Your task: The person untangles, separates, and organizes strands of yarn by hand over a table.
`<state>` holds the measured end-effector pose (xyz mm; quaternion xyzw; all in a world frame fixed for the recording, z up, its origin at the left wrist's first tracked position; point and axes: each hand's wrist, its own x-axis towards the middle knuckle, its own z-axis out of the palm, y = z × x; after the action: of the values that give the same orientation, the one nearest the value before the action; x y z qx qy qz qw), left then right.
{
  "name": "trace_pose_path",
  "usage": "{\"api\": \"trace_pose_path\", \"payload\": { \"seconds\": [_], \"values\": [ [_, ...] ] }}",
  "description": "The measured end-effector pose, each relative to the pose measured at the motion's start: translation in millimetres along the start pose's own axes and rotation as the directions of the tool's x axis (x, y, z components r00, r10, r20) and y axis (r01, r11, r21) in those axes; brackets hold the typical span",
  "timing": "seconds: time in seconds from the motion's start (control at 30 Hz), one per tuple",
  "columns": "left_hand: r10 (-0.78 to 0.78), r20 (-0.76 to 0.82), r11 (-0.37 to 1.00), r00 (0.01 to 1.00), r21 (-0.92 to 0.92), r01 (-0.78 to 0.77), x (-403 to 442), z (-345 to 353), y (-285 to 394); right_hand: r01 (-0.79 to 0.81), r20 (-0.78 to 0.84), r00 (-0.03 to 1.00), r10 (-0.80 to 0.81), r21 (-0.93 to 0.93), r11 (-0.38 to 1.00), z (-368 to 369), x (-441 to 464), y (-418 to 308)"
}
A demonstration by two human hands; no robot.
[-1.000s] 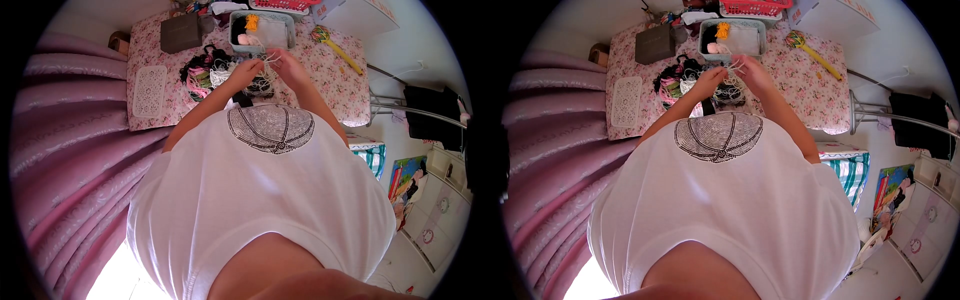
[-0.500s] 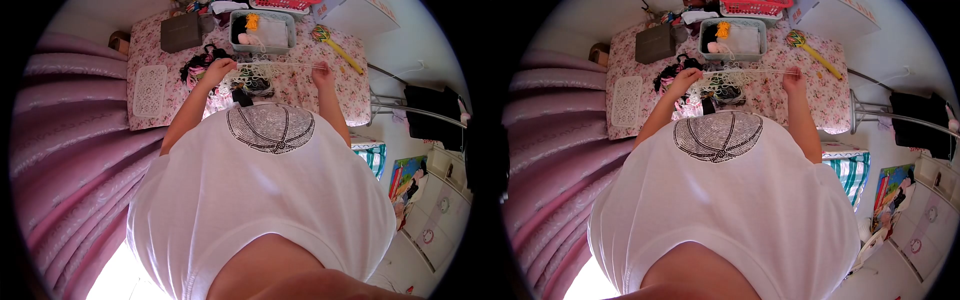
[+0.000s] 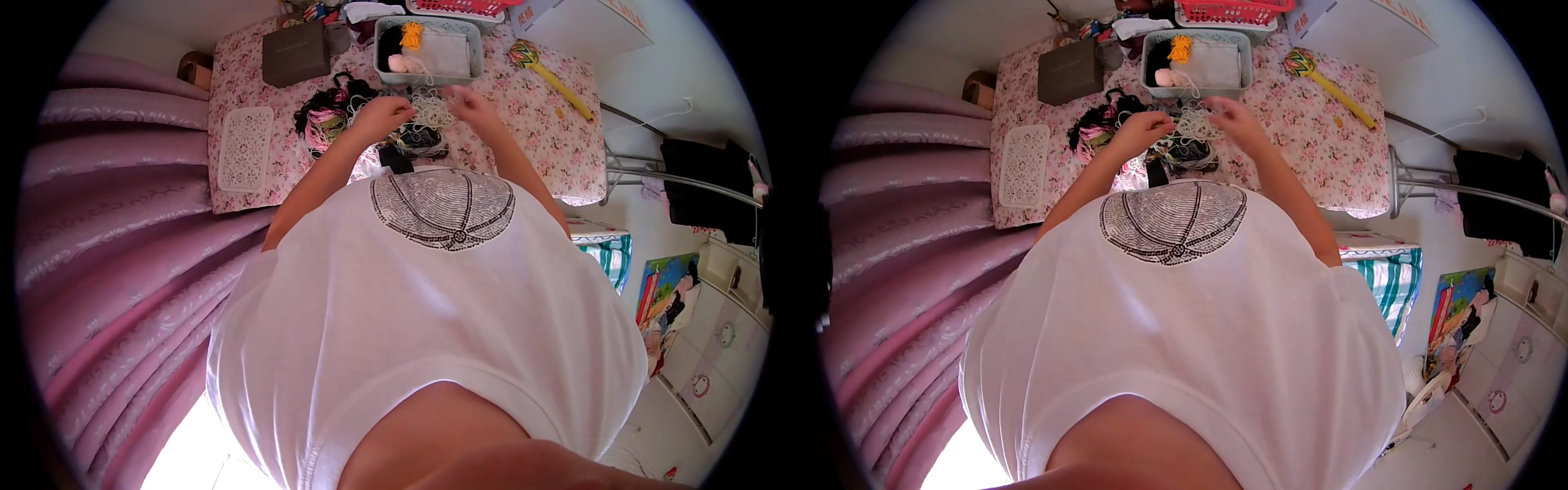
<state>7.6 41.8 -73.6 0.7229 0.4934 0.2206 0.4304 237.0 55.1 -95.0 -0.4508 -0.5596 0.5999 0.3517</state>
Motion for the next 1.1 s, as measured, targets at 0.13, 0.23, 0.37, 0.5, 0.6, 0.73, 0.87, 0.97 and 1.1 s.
{"api": "trace_pose_path", "payload": {
  "seconds": [0.13,0.23,0.37,0.5,0.6,0.73,0.87,0.97,1.1],
  "values": [
    [0.051,-0.019,0.998,0.999,-0.021,-0.051,3,9,12,0.253,0.274,0.948,-0.159,-0.350,0.902,45,-2,-27],
    [-0.013,0.022,1.000,1.000,0.025,0.012,3,1,21,0.213,0.246,0.963,-0.112,-0.433,0.876,46,5,-13],
    [0.059,0.053,0.973,0.997,-0.228,-0.045,4,1,4,0.210,0.290,0.951,-0.108,-0.349,0.913,43,3,-14],
    [0.066,0.104,0.911,0.992,-0.413,-0.017,3,0,6,0.128,0.294,0.955,-0.042,-0.280,0.951,34,4,-12],
    [0.042,0.072,0.934,0.997,-0.356,-0.014,2,2,4,-0.063,0.274,0.953,0.129,-0.237,0.969,28,-1,-23],
    [-0.038,0.065,0.967,0.997,-0.248,0.053,-1,-14,-9,-0.309,0.253,0.932,0.261,0.178,0.934,-10,-4,-8],
    [-0.070,0.037,0.939,0.997,-0.334,0.078,-10,-32,-13,-0.224,0.092,0.946,0.310,0.878,0.422,-48,-8,26],
    [-0.081,0.005,0.949,0.997,-0.306,0.079,-12,-34,-33,0.014,-0.072,0.913,0.402,0.989,0.145,-69,-13,64],
    [-0.097,0.050,0.961,0.994,-0.254,0.107,-13,-38,-51,0.214,-0.216,0.829,0.517,0.975,0.063,-89,-26,92]
  ]
}}
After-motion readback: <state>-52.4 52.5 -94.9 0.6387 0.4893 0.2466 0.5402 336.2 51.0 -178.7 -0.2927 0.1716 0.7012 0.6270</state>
